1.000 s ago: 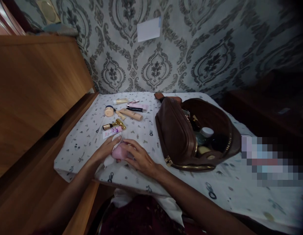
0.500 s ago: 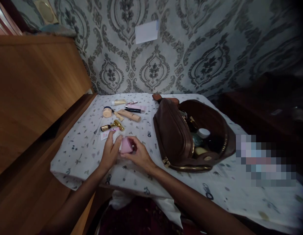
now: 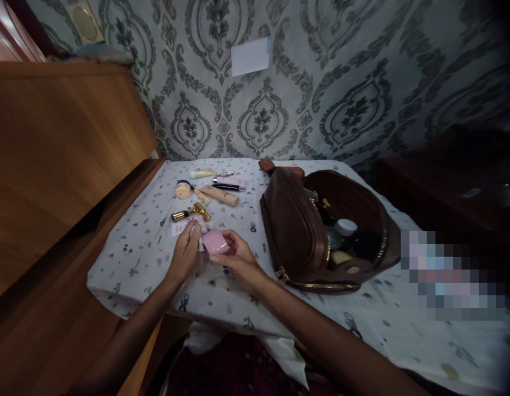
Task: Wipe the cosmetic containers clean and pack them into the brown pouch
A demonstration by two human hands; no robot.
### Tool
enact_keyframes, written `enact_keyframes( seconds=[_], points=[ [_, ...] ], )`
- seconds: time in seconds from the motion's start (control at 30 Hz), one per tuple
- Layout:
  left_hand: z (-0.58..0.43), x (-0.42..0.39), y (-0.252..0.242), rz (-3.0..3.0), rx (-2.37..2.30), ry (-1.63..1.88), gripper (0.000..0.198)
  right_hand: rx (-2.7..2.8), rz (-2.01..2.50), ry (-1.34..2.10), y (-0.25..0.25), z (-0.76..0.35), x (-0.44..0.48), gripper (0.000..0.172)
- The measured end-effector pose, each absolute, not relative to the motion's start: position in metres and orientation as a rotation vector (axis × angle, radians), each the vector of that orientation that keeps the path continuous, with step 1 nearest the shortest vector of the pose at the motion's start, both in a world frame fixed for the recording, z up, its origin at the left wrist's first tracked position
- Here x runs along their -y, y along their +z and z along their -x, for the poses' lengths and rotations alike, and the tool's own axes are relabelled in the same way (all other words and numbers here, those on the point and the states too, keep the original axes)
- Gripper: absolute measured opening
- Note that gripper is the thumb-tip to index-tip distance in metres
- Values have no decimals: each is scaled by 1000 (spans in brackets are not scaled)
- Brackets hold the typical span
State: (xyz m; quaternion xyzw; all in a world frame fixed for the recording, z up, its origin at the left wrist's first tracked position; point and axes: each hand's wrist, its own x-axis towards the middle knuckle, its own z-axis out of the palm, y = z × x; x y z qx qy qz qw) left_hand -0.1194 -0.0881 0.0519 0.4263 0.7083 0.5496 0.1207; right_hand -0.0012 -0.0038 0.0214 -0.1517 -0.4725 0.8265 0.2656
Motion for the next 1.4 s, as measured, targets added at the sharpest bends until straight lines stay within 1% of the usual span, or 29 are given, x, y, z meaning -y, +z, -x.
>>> enact_keyframes(
  seconds=[0.07, 0.13, 0.27, 0.33, 0.4, 0.47, 0.53, 0.6, 0.7, 0.8, 0.93, 0.97, 1.03, 1.07, 1.13, 1.23, 1.3, 1.4],
  points=[
    [118, 92, 54, -1417, -2077, 1536, 41, 1183, 416, 2297, 24, 0, 5, 61],
    [118, 96, 53, -1606, -2128, 1464, 36, 1134, 420, 2334, 25, 0, 5, 63],
    [116, 103, 47, -2068, -2270, 1365, 27, 1130, 426, 2286, 21, 1, 1, 63],
    [113, 105, 44, -2306, -2283, 1295, 31, 1140, 456, 2240, 17, 3, -1, 61],
    [110, 106, 44, -2510, -2267, 1200, 36, 1177, 498, 2182, 14, 3, -4, 55],
    [107, 105, 47, -2655, -2259, 1104, 39, 1240, 503, 2138, 12, 4, -6, 48],
    [107, 104, 51, -2743, -2247, 1009, 40, 1342, 464, 2092, 11, 5, -8, 46],
    [108, 103, 54, -2813, -2204, 919, 39, 1483, 421, 1972, 10, 5, -10, 47],
    [108, 103, 58, -2891, -2159, 796, 36, 1704, 376, 1653, 8, 4, -11, 41],
    [104, 102, 59, -2823, -2226, 722, 31, 1849, 368, 1396, 7, 2, -10, 34],
    [101, 99, 64, -2491, -2379, 722, 23, 1993, 344, 1225, 7, -2, -7, 32],
    [103, 98, 65, -2385, -2401, 738, 22, 2021, 308, 1212, 8, -3, -6, 30],
    [111, 96, 68, -2181, -2396, 788, 29, 2059, 221, 1207, 9, -4, -4, 28],
    [116, 95, 69, -2084, -2369, 819, 33, 2067, 186, 1211, 9, -5, -4, 29],
    [127, 94, 69, -1895, -2298, 899, 39, 2058, 171, 1224, 10, -5, -4, 36],
    [135, 98, 67, -1666, -2237, 1037, 39, 2020, 250, 1253, 11, -4, -4, 48],
    [131, 102, 65, -1604, -2252, 1076, 35, 2000, 323, 1280, 11, -3, -4, 50],
    [118, 108, 64, -1633, -2252, 1055, 28, 1968, 395, 1326, 12, -3, -1, 47]
  ],
)
